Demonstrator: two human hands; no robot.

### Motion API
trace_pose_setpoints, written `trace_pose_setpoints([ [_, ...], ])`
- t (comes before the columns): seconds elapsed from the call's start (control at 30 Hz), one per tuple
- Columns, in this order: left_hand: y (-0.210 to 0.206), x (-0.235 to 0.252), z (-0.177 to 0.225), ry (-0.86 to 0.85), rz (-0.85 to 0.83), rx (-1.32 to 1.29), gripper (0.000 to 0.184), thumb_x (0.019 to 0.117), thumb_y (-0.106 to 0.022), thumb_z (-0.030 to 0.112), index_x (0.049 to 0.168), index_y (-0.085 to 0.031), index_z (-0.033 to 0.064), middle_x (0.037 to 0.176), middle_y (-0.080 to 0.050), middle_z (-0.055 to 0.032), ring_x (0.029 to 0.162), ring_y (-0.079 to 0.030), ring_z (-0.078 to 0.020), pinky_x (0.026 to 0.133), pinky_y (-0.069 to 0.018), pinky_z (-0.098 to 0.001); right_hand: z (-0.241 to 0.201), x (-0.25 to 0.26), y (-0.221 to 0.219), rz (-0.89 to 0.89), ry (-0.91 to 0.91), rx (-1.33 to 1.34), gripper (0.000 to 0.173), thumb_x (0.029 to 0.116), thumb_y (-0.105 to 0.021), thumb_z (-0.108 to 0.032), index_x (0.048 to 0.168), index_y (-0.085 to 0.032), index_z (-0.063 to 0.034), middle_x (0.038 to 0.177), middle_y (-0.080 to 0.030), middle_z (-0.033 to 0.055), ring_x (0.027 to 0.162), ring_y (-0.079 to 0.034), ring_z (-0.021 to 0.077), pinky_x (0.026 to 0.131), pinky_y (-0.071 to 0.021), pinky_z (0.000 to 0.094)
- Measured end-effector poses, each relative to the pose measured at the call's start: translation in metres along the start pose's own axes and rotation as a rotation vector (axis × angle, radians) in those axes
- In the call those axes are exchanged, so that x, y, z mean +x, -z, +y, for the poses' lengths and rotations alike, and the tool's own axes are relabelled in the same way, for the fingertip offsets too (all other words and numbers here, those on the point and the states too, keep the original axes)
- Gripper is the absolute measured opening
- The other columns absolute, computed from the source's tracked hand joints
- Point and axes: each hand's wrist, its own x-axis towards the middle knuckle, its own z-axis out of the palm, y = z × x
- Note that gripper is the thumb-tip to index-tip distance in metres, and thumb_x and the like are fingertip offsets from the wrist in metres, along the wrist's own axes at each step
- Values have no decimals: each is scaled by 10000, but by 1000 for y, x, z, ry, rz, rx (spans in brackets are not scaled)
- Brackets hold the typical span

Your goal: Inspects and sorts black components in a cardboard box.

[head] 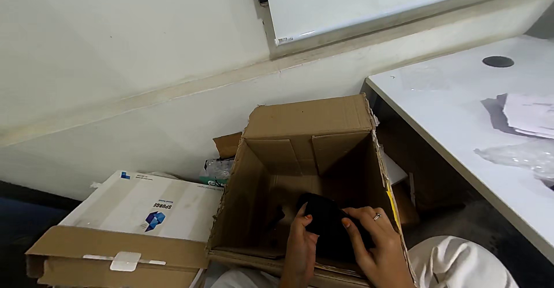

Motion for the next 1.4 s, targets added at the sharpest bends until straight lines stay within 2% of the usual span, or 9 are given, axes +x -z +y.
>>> trace_pose_setpoints([
  [0.1, 2, 1, -2, -30, -33, 12, 409, 991, -273, 61, 1346, -438, -56, 1144, -587, -83, 976, -633, -87, 881, -535, -244, 4, 0, 0, -45, -16, 46, 294, 960, -545, -242, 943, -781, -67, 810, -690, 13, 778, -595, 79, 733, -467, 186],
  [0.33, 9, 4, -5, -64, -173, 266, 536, 908, -349, 112, 1413, -431, -48, 1329, -519, -108, 1117, -568, -77, 936, -482, -250, 3, -3, -1, -56, -46, 51, 255, 887, -596, -237, 861, -796, -81, 732, -657, 2, 707, -578, 60, 665, -463, 166],
  [0.5, 13, 5, -15, -235, -294, 405, 473, 940, -375, 134, 1308, -524, -123, 1460, -413, -200, 1276, -492, -120, 1041, -440, -268, -1, -4, 2, 18, -214, 120, 357, 840, -676, -196, 1111, -576, 14, 782, -664, -10, 584, -526, -4, 528, -442, 149],
  [0.67, 11, 5, -17, -277, -288, 339, 442, 999, -378, 137, 1351, -452, -121, 1291, -547, -115, 1147, -578, -57, 990, -495, -241, 1, -1, 1, 134, -246, 307, 258, 862, -728, -207, 970, -512, -116, 801, -652, -90, 676, -578, -77, 611, -473, 75],
  [0.8, 12, 6, -17, -308, -207, 369, 412, 985, -402, 131, 1310, -462, -114, 1200, -571, -101, 1094, -590, -55, 950, -502, -234, 8, -4, 2, -31, -235, 383, 129, 861, -689, -186, 941, -646, -94, 857, -690, -54, 717, -617, -49, 647, -520, 104],
  [0.9, 13, 6, -18, -311, -177, 378, 247, 971, -424, 128, 1096, -526, -58, 1306, -510, -122, 1157, -547, -62, 942, -483, -228, 11, -3, 4, -139, -299, 383, 146, 825, -709, -192, 941, -677, -110, 888, -705, -57, 707, -618, -47, 633, -519, 110],
  [1.17, 14, 11, -25, -545, -355, 456, 147, 954, -590, 126, 926, -544, -11, 1390, -570, -163, 1202, -599, -50, 887, -536, -197, 7, 3, 9, 72, -455, 547, 314, 690, -739, -41, 906, -550, -167, 765, -673, -122, 693, -648, -46, 623, -533, 112],
  [1.3, 15, 13, -29, -638, -395, 410, 131, 924, -661, 89, 909, -577, -10, 1422, -570, -165, 1163, -641, -56, 874, -561, -197, 5, 6, 12, 94, -580, 682, 377, 666, -711, 65, 906, -515, -150, 746, -700, -90, 636, -640, -33, 570, -516, 119],
  [1.4, 15, 12, -28, -643, -388, 390, 165, 931, -681, 106, 1020, -588, 3, 1384, -606, -140, 1220, -626, -86, 886, -568, -212, 3, 7, 13, 107, -597, 725, 373, 688, -715, 75, 917, -517, -143, 759, -707, -69, 657, -661, -11, 592, -538, 131],
])
